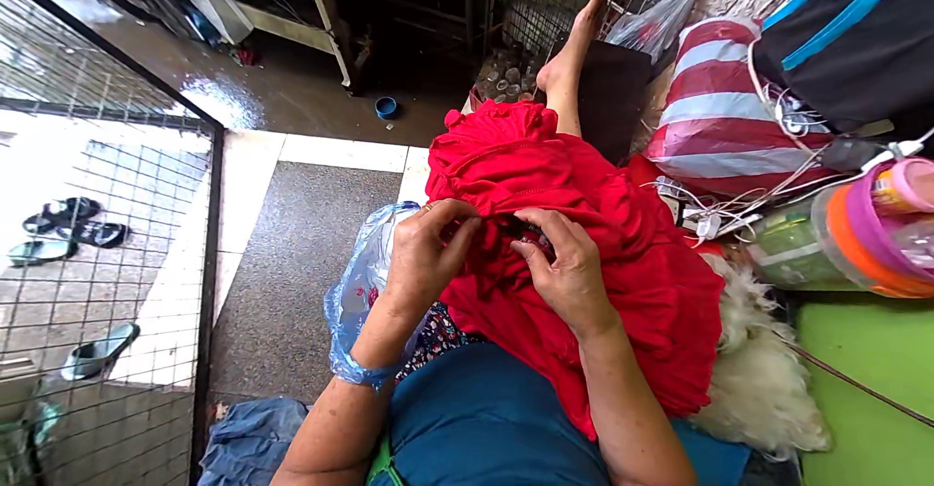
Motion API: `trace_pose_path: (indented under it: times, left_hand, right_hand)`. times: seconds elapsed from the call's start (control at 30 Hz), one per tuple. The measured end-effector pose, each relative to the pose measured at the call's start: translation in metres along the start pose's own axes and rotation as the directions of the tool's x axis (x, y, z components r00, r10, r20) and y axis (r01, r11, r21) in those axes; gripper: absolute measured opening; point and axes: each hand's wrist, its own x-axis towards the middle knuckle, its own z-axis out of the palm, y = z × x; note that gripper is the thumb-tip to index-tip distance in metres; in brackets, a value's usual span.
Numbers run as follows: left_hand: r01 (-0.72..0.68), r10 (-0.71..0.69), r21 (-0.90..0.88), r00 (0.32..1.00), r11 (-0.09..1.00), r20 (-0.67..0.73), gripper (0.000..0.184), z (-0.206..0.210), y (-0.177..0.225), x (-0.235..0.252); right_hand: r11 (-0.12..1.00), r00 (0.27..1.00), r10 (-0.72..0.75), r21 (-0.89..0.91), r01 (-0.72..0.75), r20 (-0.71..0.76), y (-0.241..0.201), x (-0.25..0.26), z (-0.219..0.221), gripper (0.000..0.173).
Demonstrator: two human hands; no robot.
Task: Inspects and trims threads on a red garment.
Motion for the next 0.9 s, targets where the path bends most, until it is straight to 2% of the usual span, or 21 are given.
trace_pose_path:
  times: [0.17,0.4,0.5,0.57,0.63,0.73,0.8,0.87,0.9]
  left_hand:
    - [-0.019,0.019,0.007,0.999,1.0,-0.037,0.015,0.0,0.006,-0.003]
    - [-0.022,0.022,0.013,1.0,1.0,0.022,0.015,0.004,0.01,-0.007]
    - [0.035,-0.015,-0.111,0.985,0.993,0.175,0.017,-0.009,0.012,-0.011]
    - [0.015,0.072,-0.227,0.927,0.974,0.369,0.021,-0.021,0.021,-0.016]
    - [-0.066,0.265,-0.358,0.796,0.931,0.544,0.023,-0.03,0.038,-0.023]
    - [-0.17,0.529,-0.558,0.618,0.812,0.582,0.022,-0.024,0.075,-0.032]
    - [-0.198,0.614,-0.62,0.534,0.76,0.582,0.02,-0.016,0.096,-0.038]
    - [-0.184,0.638,-0.642,0.479,0.745,0.603,0.021,-0.012,0.114,-0.042]
    - [-0.171,0.644,-0.653,0.467,0.738,0.605,0.022,-0.012,0.12,-0.044]
  right_hand:
    - [0.985,0.998,-0.067,-0.163,0.063,-0.019,-0.005,0.001,0.006,0.021]
    - [0.979,0.995,-0.079,-0.191,0.065,-0.067,-0.005,0.0,0.014,0.019]
    - [0.996,0.998,-0.006,-0.093,0.0,-0.066,-0.003,0.002,0.011,0.02]
    - [0.994,0.995,0.092,0.064,-0.089,-0.043,-0.005,0.001,0.007,0.026]
    - [0.942,0.981,0.194,0.276,-0.19,0.013,-0.013,0.001,0.0,0.032]
    - [0.836,0.966,0.222,0.483,-0.259,0.133,-0.029,0.0,-0.001,0.04]
    - [0.854,0.953,0.176,0.444,-0.272,0.246,-0.039,-0.002,0.007,0.056]
    - [0.918,0.909,0.186,0.264,-0.297,0.374,-0.053,-0.006,0.023,0.077]
    - [0.941,0.861,0.214,0.139,-0.309,0.462,-0.062,-0.007,0.031,0.086]
